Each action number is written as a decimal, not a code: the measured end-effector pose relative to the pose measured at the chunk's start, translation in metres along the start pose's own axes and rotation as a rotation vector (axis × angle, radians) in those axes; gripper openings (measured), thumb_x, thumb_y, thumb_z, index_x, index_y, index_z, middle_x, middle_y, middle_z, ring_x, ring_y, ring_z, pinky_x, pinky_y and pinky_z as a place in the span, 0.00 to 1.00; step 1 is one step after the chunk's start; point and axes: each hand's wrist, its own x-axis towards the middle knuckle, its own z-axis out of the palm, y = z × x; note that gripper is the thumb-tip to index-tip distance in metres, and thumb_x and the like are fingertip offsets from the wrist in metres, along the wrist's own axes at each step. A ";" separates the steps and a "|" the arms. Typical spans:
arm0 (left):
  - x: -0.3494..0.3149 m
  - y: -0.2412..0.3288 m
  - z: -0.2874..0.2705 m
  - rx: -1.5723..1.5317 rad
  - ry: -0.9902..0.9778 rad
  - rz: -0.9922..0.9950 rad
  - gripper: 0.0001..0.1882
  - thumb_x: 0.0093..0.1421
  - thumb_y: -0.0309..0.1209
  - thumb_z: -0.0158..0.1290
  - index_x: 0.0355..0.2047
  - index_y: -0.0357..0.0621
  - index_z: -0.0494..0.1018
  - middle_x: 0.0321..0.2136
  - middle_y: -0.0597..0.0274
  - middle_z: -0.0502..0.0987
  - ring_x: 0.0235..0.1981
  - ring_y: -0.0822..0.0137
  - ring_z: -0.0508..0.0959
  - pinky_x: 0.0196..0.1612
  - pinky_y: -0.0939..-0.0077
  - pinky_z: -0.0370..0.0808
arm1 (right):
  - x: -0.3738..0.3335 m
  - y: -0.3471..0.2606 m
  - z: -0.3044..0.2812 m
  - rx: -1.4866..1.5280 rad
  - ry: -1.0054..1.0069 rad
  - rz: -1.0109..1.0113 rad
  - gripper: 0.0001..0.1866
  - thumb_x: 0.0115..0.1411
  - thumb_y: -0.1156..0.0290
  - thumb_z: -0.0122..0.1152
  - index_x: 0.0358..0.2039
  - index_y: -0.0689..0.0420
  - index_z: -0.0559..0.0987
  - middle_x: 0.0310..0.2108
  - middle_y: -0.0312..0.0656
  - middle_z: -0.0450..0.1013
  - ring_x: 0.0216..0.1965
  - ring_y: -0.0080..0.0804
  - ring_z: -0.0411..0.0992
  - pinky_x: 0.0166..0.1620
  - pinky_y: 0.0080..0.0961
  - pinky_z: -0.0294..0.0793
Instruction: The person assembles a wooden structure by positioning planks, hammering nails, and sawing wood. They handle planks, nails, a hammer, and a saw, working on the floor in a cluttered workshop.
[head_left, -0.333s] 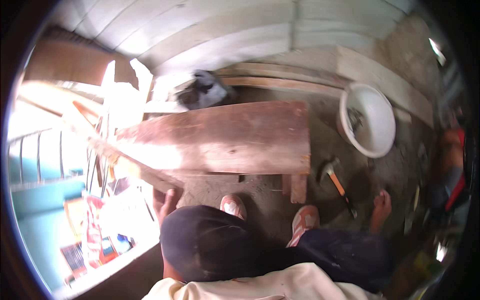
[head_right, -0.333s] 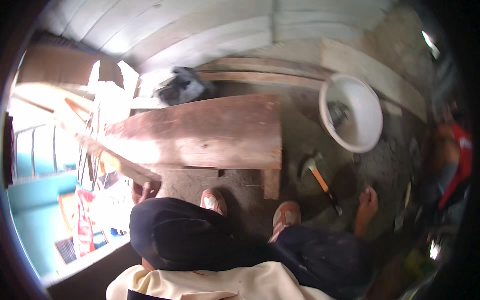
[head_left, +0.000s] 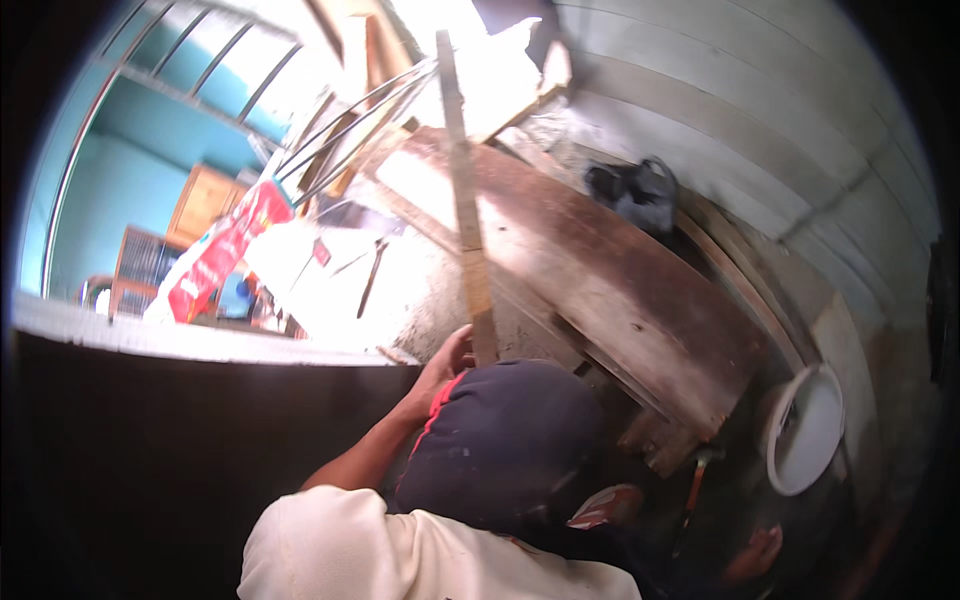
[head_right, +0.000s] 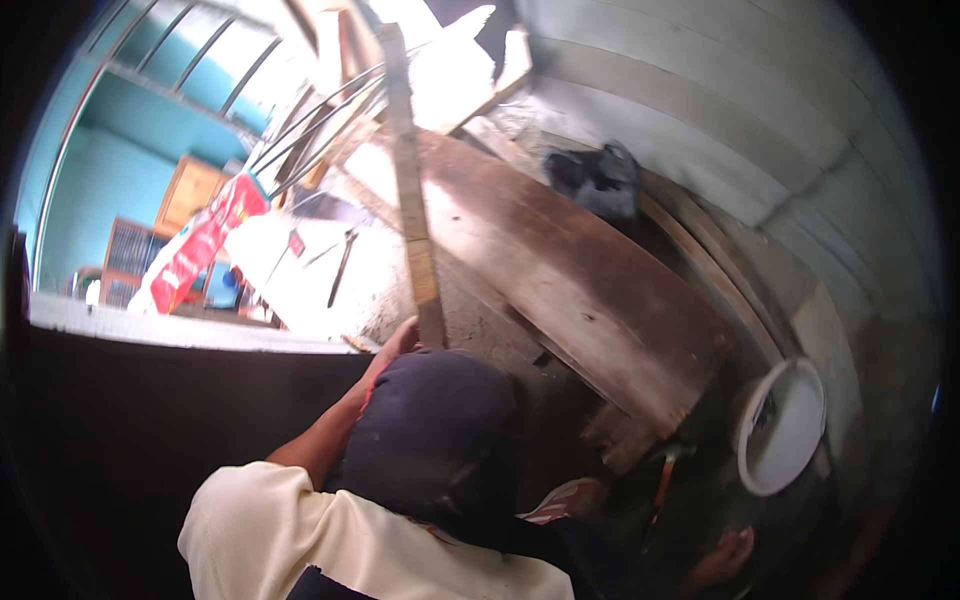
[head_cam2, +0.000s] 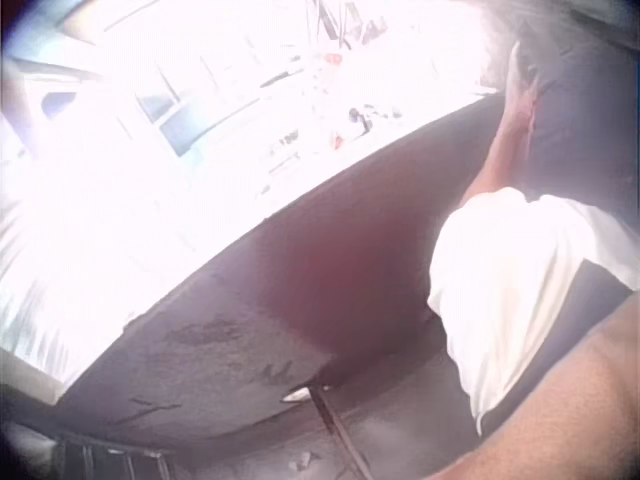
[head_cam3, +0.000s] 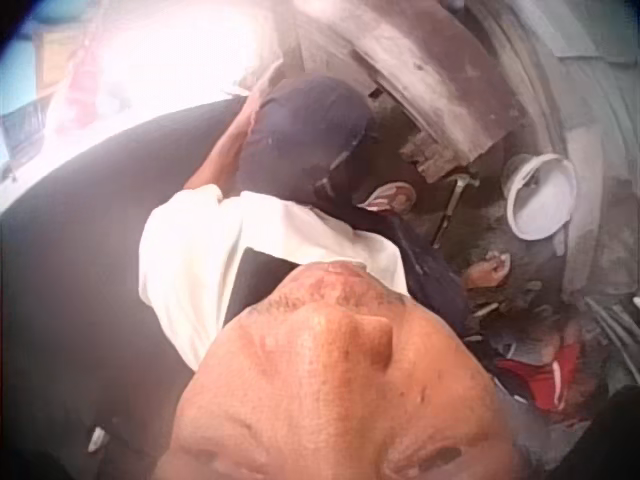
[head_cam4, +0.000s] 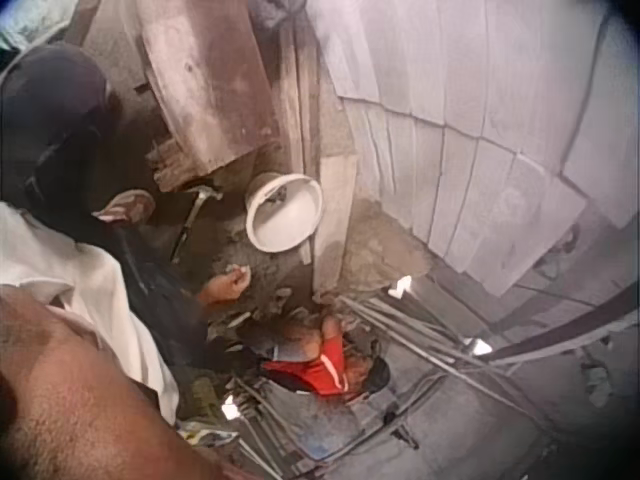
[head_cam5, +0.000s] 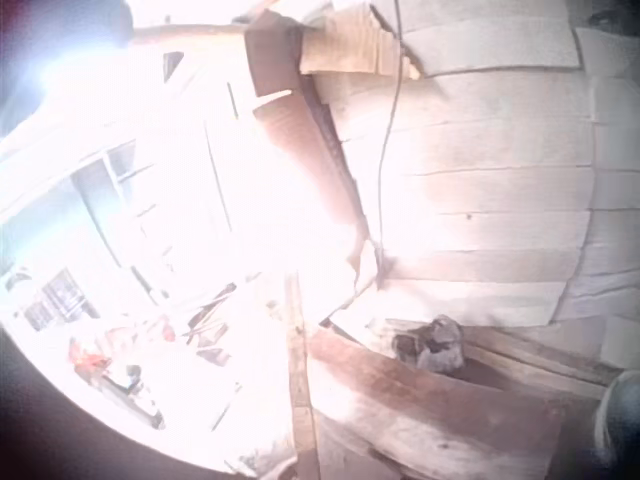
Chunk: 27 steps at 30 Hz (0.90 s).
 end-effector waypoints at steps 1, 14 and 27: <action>-0.003 -0.004 -0.001 -0.007 -0.021 0.005 0.52 0.62 0.33 0.72 0.78 0.38 0.51 0.67 0.50 0.69 0.60 0.59 0.74 0.66 0.63 0.71 | 0.003 -0.018 0.004 0.013 -0.023 -0.055 0.19 0.76 0.60 0.59 0.55 0.63 0.82 0.42 0.43 0.80 0.35 0.27 0.75 0.41 0.26 0.76; 0.010 0.055 -0.010 0.775 0.183 0.182 0.54 0.46 0.55 0.77 0.67 0.40 0.67 0.54 0.44 0.79 0.46 0.53 0.84 0.50 0.64 0.79 | -0.023 -0.215 0.046 -0.211 -0.131 -0.312 0.19 0.75 0.62 0.58 0.53 0.64 0.85 0.41 0.52 0.84 0.40 0.42 0.82 0.47 0.37 0.81; 0.249 -0.024 -0.244 0.406 1.428 0.091 0.18 0.63 0.37 0.60 0.48 0.37 0.81 0.42 0.45 0.83 0.48 0.44 0.81 0.58 0.50 0.73 | 0.030 -0.253 0.058 -0.466 -0.409 -0.390 0.19 0.76 0.61 0.57 0.58 0.60 0.83 0.44 0.48 0.85 0.41 0.34 0.83 0.47 0.32 0.81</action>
